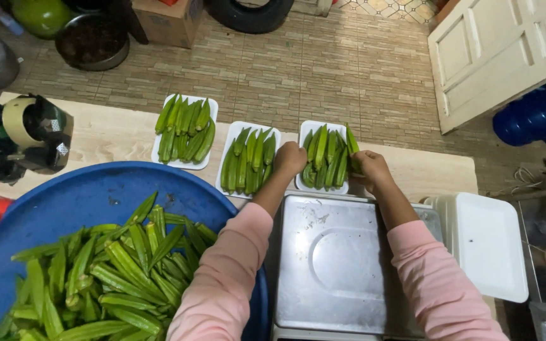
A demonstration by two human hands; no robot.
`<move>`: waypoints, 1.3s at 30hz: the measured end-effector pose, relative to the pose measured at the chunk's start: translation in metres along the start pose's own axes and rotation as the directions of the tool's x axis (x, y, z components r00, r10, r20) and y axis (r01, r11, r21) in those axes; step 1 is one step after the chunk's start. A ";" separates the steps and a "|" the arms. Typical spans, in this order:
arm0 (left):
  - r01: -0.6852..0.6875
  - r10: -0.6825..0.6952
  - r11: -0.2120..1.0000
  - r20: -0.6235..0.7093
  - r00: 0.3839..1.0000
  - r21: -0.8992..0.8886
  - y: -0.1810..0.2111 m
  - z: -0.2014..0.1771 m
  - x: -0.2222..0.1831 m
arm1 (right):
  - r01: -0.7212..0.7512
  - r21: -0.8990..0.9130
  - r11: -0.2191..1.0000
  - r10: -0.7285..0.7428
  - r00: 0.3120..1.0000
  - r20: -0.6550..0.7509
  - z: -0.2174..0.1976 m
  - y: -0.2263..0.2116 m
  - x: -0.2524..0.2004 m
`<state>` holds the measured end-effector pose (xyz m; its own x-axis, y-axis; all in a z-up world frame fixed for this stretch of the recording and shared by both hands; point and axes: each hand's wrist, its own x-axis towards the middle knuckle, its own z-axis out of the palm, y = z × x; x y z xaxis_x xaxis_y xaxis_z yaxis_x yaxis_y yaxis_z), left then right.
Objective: Weighing and packaging okra pods into small trays from a large basin.
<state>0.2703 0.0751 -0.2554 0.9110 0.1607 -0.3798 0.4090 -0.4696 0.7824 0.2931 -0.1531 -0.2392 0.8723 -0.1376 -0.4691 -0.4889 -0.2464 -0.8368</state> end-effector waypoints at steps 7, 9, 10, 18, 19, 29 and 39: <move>-0.106 0.107 0.994 -0.018 0.994 0.018 -0.001 -0.030 -0.037 | 0.053 0.036 0.998 -0.053 0.999 -0.013 -0.005 -0.002 -0.003; -0.248 0.263 0.964 -0.233 0.936 0.094 -0.022 -0.039 -0.046 | 0.200 0.078 0.977 -0.193 0.977 -0.087 -0.018 0.011 0.008; -0.236 0.253 0.967 -0.248 0.935 0.096 -0.027 -0.068 -0.052 | 0.202 0.077 0.976 -0.197 0.978 -0.068 -0.022 0.009 -0.004; 0.390 -0.107 0.886 -0.707 0.699 0.252 -0.171 -0.257 -0.003 | 0.164 0.356 0.920 -0.197 0.979 0.058 -0.046 -0.013 -0.129; 0.395 -0.110 0.884 -0.711 0.695 0.250 -0.184 -0.267 0.005 | 0.162 0.357 0.920 -0.197 0.978 0.065 -0.046 -0.008 -0.133; 0.049 0.020 0.453 -0.065 0.998 0.890 -0.286 -0.298 0.124 | 0.225 0.259 0.939 -0.232 0.973 -0.001 -0.063 -0.033 -0.182; 0.393 -0.384 0.918 -0.345 0.856 -0.049 -0.235 -0.293 0.066 | 0.335 0.301 0.893 -0.353 0.936 0.006 -0.063 -0.016 -0.181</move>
<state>0.2496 0.4501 -0.3194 0.6411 0.6177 -0.4554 0.7358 -0.3261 0.5935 0.1428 -0.1848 -0.1234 0.9887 -0.0359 -0.1456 -0.1449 0.0224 -0.9892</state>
